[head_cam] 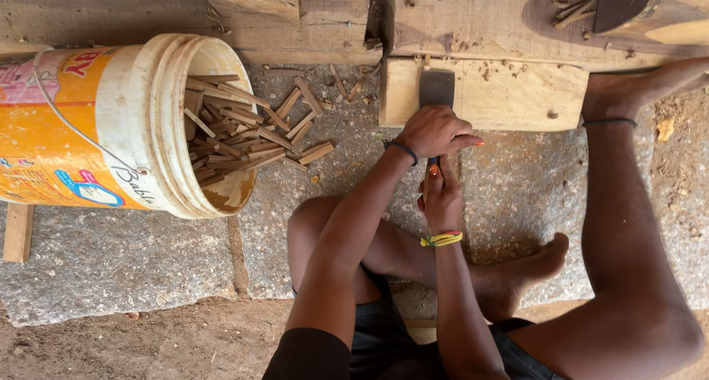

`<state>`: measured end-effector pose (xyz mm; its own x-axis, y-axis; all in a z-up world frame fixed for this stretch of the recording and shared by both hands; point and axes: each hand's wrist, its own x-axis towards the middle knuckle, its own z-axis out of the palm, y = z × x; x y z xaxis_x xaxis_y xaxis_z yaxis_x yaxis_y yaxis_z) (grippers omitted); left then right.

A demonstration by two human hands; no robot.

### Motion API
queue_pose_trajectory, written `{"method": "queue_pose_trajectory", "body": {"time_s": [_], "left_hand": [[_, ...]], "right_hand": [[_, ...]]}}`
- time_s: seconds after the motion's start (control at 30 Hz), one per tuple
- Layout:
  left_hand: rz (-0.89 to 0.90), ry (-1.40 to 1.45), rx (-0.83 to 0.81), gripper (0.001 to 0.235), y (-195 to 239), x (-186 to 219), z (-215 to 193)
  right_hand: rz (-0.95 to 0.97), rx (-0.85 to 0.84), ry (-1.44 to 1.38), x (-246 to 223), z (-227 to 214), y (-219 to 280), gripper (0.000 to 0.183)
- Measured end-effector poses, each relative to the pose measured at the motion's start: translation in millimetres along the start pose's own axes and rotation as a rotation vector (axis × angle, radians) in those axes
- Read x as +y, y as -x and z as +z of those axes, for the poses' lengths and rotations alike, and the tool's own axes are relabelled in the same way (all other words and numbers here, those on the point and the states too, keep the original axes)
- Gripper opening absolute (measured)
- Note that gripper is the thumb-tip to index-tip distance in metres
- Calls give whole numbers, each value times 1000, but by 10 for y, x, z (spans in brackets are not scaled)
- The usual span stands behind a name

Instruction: The person sits on the ground and uses a chisel to carve a piece of wood, creating small wooden shavings. They periodically clear the shavings from the wood surface and place them into a nearby bucket.

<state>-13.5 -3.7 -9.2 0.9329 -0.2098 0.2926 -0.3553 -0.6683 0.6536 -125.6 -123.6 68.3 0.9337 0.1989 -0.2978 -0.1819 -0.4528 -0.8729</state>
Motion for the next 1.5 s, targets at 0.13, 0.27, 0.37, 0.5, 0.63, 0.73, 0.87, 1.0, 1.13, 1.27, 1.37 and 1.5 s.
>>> {"method": "queue_pose_trajectory", "body": {"time_s": [0.13, 0.27, 0.37, 0.5, 0.63, 0.73, 0.87, 1.0, 1.13, 1.27, 1.37, 1.5], "left_hand": [[-120, -36, -112, 60, -171, -104, -223], [-110, -3, -129, 58, -176, -77, -231], [-103, -29, -85, 55, -228, -106, -237], [-90, -39, 25, 49, -88, 3, -257], [238, -70, 354, 49, -110, 267, -172], [275, -5, 398, 47, -9, 563, -25], [87, 39, 46, 48, 4, 726, 19], [128, 33, 73, 50, 147, 778, -70], [-34, -12, -162, 51, 143, 751, -231], [-28, 13, -14, 46, 139, 668, -315], [-23, -7, 31, 47, 100, 589, -340], [-107, 12, -49, 50, 75, 605, -311]], "right_hand": [[98, -23, -152, -70, 43, -278, 47], [105, -9, -153, -89, 51, -241, 49], [94, 5, -157, -70, 97, -286, 50], [57, -27, -391, 122, 57, -272, 48], [-773, 80, 305, 262, -156, -246, 41], [91, 9, -719, 158, -345, -1, 32], [176, -10, -436, -30, -560, 225, 37], [157, -75, -285, -6, -690, 404, 44], [129, -92, -176, -12, -656, 387, 52], [162, -127, -272, -59, -618, 264, 53], [164, -139, -344, -71, -568, 209, 51], [194, -140, -422, -39, -528, 221, 50]]}}
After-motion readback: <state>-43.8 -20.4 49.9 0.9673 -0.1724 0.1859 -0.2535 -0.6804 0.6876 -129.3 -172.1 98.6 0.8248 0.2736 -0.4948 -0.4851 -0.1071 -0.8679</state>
